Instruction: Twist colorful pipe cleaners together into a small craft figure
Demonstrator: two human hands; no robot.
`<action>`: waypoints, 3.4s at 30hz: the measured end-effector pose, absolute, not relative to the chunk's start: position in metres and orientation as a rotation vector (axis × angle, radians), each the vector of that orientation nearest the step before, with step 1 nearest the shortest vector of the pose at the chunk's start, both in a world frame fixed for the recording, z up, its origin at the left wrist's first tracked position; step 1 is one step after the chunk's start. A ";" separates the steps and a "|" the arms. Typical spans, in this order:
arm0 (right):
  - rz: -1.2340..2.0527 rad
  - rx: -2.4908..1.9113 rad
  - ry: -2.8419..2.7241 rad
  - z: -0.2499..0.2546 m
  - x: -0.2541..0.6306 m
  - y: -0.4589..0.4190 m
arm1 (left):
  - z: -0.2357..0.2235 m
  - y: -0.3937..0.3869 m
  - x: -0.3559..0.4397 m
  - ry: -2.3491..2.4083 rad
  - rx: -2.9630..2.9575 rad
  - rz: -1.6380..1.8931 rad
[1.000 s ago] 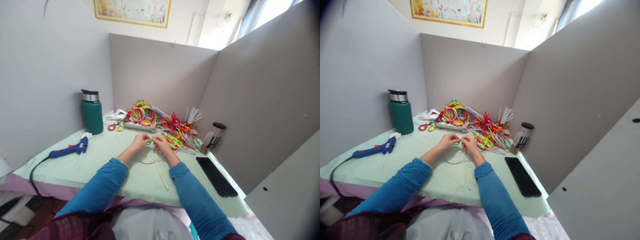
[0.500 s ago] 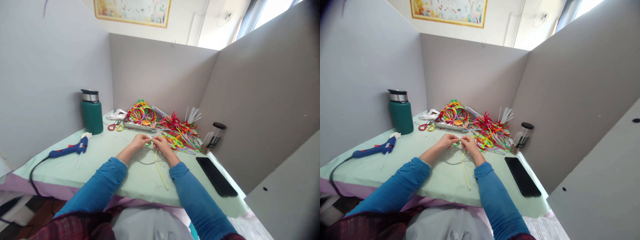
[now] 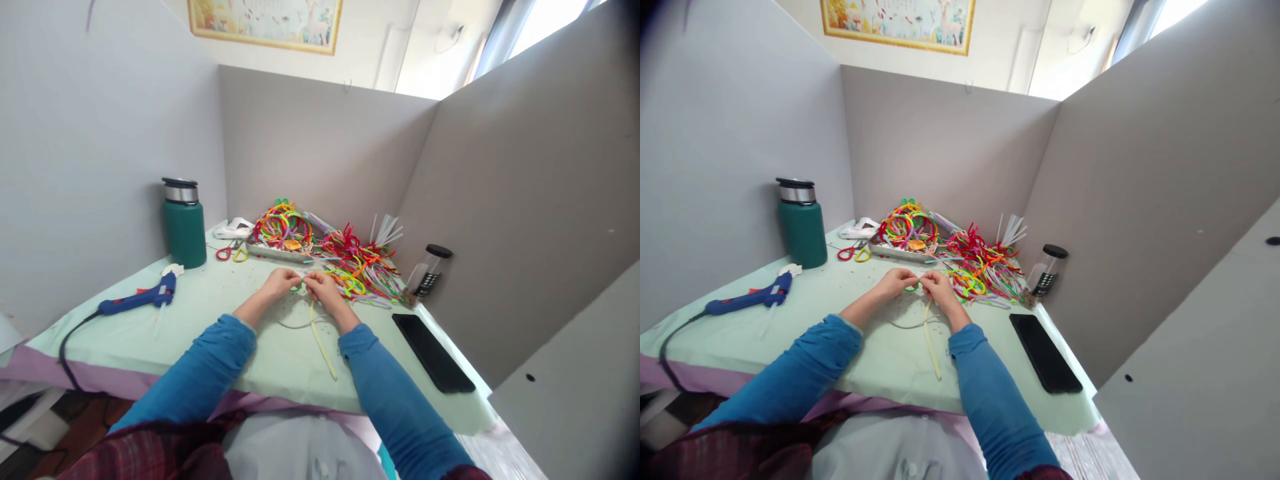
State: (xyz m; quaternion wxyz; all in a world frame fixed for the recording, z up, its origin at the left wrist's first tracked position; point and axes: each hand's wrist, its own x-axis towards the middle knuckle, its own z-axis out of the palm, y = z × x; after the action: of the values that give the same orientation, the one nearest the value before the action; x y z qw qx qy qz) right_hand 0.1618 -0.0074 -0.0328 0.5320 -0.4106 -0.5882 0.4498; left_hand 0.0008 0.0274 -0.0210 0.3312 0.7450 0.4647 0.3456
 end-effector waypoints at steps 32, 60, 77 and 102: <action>1.059 -0.956 -1.488 -0.032 0.163 -0.008 | -0.008 0.008 0.002 1.119 1.564 0.767; 1.064 -0.942 -1.460 -0.031 0.162 -0.008 | -0.014 0.018 0.000 1.328 2.155 0.916; 1.056 -0.947 -1.432 -0.030 0.162 -0.009 | -0.011 0.016 0.000 1.294 2.215 0.908; 1.052 -0.989 -1.459 -0.036 0.164 -0.005 | -0.013 0.017 -0.002 1.185 2.245 1.037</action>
State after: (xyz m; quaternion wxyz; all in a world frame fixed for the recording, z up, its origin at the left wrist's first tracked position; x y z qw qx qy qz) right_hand 0.1636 -0.0046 -0.0357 0.5179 -0.4122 -0.6079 0.4386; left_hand -0.0019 0.0174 -0.0135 0.1983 0.8024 0.4237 0.3706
